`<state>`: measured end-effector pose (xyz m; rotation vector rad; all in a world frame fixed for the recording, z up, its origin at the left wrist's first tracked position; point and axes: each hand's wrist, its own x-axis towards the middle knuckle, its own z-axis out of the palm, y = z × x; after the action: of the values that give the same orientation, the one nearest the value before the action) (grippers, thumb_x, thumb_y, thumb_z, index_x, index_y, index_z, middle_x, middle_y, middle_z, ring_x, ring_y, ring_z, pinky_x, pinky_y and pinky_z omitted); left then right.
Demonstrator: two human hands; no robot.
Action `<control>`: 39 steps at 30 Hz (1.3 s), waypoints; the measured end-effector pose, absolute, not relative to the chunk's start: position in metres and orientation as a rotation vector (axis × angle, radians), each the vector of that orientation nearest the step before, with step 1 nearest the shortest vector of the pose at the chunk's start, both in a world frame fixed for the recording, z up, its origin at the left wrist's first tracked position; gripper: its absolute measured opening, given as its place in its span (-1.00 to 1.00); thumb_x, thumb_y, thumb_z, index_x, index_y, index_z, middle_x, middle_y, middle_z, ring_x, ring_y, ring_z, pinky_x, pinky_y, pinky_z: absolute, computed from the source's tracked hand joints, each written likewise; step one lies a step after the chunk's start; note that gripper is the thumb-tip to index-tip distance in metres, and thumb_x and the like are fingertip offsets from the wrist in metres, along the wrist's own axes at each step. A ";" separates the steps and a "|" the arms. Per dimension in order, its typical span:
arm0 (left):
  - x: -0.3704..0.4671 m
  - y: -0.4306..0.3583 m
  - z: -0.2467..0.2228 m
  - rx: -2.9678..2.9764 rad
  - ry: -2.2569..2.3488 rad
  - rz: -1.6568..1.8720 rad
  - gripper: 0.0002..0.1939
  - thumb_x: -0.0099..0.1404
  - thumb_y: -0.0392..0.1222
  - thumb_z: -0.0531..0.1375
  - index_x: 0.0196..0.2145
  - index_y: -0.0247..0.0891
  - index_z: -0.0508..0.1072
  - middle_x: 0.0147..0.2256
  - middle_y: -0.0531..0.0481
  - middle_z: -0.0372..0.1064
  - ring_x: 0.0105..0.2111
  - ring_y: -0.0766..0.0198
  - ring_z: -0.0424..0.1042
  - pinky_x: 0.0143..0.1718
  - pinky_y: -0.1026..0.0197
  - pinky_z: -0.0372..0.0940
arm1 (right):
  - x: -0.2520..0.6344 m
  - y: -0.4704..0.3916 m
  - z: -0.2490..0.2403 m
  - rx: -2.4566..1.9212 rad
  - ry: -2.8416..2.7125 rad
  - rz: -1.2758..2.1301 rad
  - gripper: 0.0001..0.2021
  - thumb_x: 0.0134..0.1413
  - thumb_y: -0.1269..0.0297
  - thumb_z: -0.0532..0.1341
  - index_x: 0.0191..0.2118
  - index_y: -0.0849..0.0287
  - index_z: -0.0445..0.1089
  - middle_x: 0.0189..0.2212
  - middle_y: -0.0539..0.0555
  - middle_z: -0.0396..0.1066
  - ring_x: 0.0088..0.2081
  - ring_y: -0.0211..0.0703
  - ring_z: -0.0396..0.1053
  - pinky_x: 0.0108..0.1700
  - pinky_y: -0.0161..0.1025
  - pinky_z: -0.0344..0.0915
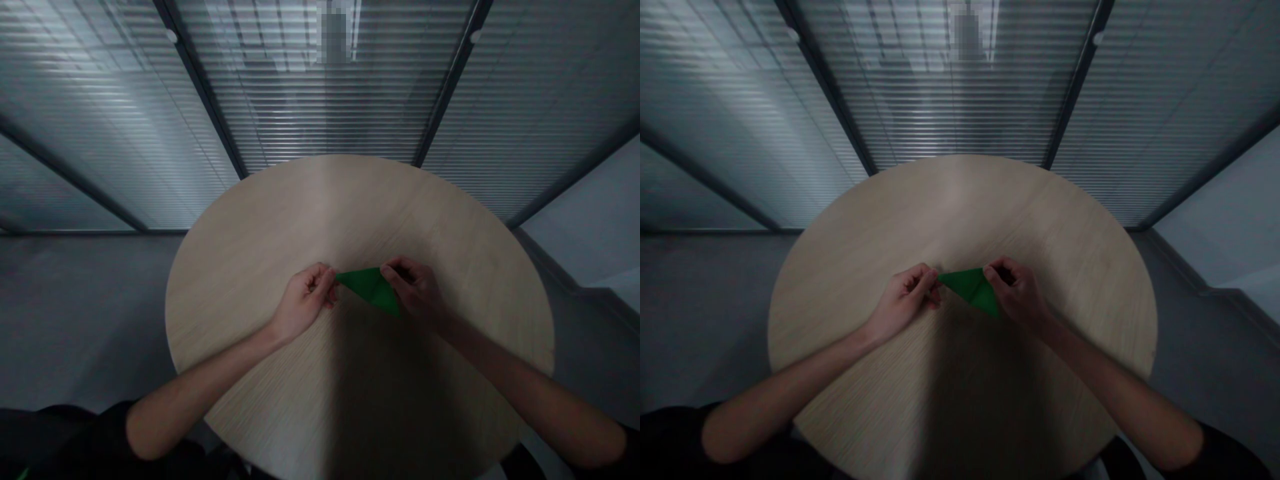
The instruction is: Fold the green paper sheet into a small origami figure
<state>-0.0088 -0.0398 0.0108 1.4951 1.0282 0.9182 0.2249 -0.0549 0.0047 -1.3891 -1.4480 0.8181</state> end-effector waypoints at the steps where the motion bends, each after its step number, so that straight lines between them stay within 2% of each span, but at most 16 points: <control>1: -0.009 -0.040 0.010 1.493 1.024 0.920 -0.55 0.47 0.17 0.15 -0.39 -0.26 0.38 -0.52 0.03 0.39 -0.54 0.36 0.40 -0.51 0.34 0.34 | 0.225 -0.055 0.005 -1.390 -1.442 0.821 -0.71 0.19 0.04 0.26 -0.41 0.16 0.46 -0.54 -0.02 0.29 -0.50 -0.24 0.23 -0.48 -0.31 0.18; 4: -0.008 -0.040 0.010 1.466 1.010 0.919 -0.55 0.48 0.19 0.12 -0.35 -0.27 0.38 -0.50 0.04 0.38 -0.53 0.35 0.41 -0.52 0.33 0.34 | 0.225 -0.055 0.007 -1.384 -1.432 0.821 -0.71 0.16 0.04 0.26 -0.43 0.16 0.44 -0.56 -0.03 0.26 -0.51 -0.26 0.21 -0.50 -0.32 0.16; 7: -0.005 -0.042 0.012 1.418 0.979 0.906 -0.61 0.40 0.11 0.26 -0.10 -0.29 0.40 -0.39 0.02 0.44 -0.49 0.35 0.44 -0.50 0.34 0.35 | 0.223 -0.056 0.009 -1.369 -1.440 0.833 -0.71 0.17 0.04 0.26 -0.43 0.16 0.44 -0.56 -0.03 0.27 -0.52 -0.26 0.21 -0.50 -0.32 0.16; 10: -0.002 -0.045 0.014 1.366 0.885 0.869 -0.38 0.23 -0.07 0.42 0.16 -0.22 0.30 -0.18 -0.02 0.49 -0.41 0.36 0.48 -0.43 0.34 0.37 | 0.222 -0.059 0.011 -1.335 -1.456 0.871 -0.70 0.18 0.02 0.26 -0.41 0.16 0.45 -0.56 -0.04 0.27 -0.53 -0.27 0.20 -0.52 -0.32 0.15; 13: 0.000 -0.044 0.016 1.308 0.837 0.806 -0.31 0.21 -0.11 0.43 0.23 -0.19 0.29 -0.22 0.03 0.48 -0.41 0.34 0.49 -0.39 0.31 0.40 | 0.220 -0.061 0.011 -1.298 -1.489 0.916 -0.68 0.19 -0.01 0.27 -0.39 0.16 0.46 -0.57 -0.05 0.26 -0.55 -0.28 0.19 -0.52 -0.32 0.16; 15: 0.001 -0.043 0.016 1.306 0.869 0.769 -0.38 0.22 -0.10 0.42 0.19 -0.22 0.38 -0.29 0.05 0.48 -0.43 0.32 0.49 -0.40 0.30 0.39 | 0.219 -0.062 0.011 -1.280 -1.513 0.941 -0.68 0.20 -0.02 0.28 -0.37 0.16 0.46 -0.55 -0.04 0.29 -0.53 -0.27 0.22 -0.50 -0.32 0.19; 18: 0.001 -0.040 0.015 1.348 0.918 0.742 -0.66 0.25 -0.08 0.39 -0.09 -0.32 0.57 -0.35 -0.01 0.51 -0.44 0.33 0.47 -0.40 0.30 0.38 | 0.219 -0.062 0.011 -1.265 -1.529 0.967 -0.67 0.20 -0.02 0.28 -0.37 0.16 0.47 -0.53 -0.02 0.33 -0.50 -0.25 0.26 -0.48 -0.32 0.21; 20: 0.000 -0.040 0.014 1.350 0.927 0.751 -0.74 0.26 -0.06 0.37 -0.25 -0.34 0.58 -0.37 -0.03 0.52 -0.46 0.34 0.45 -0.41 0.31 0.37 | 0.221 -0.062 0.010 -1.275 -1.525 0.971 -0.68 0.21 -0.01 0.28 -0.37 0.16 0.48 -0.52 -0.01 0.34 -0.50 -0.25 0.27 -0.48 -0.32 0.21; 24: -0.001 -0.039 0.012 1.315 0.923 0.763 -0.70 0.26 0.00 0.38 -0.32 -0.32 0.54 -0.46 0.01 0.48 -0.50 0.34 0.44 -0.44 0.31 0.37 | 0.223 -0.060 0.007 -1.302 -1.517 0.951 -0.69 0.21 0.01 0.28 -0.37 0.17 0.49 -0.52 -0.01 0.36 -0.50 -0.24 0.28 -0.48 -0.32 0.21; 32: -0.002 -0.039 0.013 1.333 0.948 0.762 -0.64 0.29 0.08 0.36 -0.35 -0.33 0.53 -0.49 0.00 0.48 -0.52 0.34 0.44 -0.46 0.32 0.35 | 0.223 -0.060 0.007 -1.298 -1.513 0.963 -0.70 0.22 0.02 0.27 -0.38 0.17 0.47 -0.54 -0.04 0.32 -0.52 -0.27 0.24 -0.51 -0.33 0.15; 39: -0.004 -0.039 0.015 1.434 1.004 0.747 -0.58 0.36 0.15 0.26 -0.38 -0.31 0.51 -0.51 -0.01 0.45 -0.54 0.33 0.39 -0.49 0.32 0.28 | 0.224 -0.058 0.006 -1.326 -1.531 0.931 -0.68 0.22 0.00 0.26 -0.37 0.17 0.47 -0.52 -0.02 0.36 -0.50 -0.24 0.29 -0.47 -0.31 0.21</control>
<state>-0.0036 -0.0395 0.0147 1.4341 1.0036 0.7468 0.2239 -0.0584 0.0060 -1.3262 -1.5314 0.9307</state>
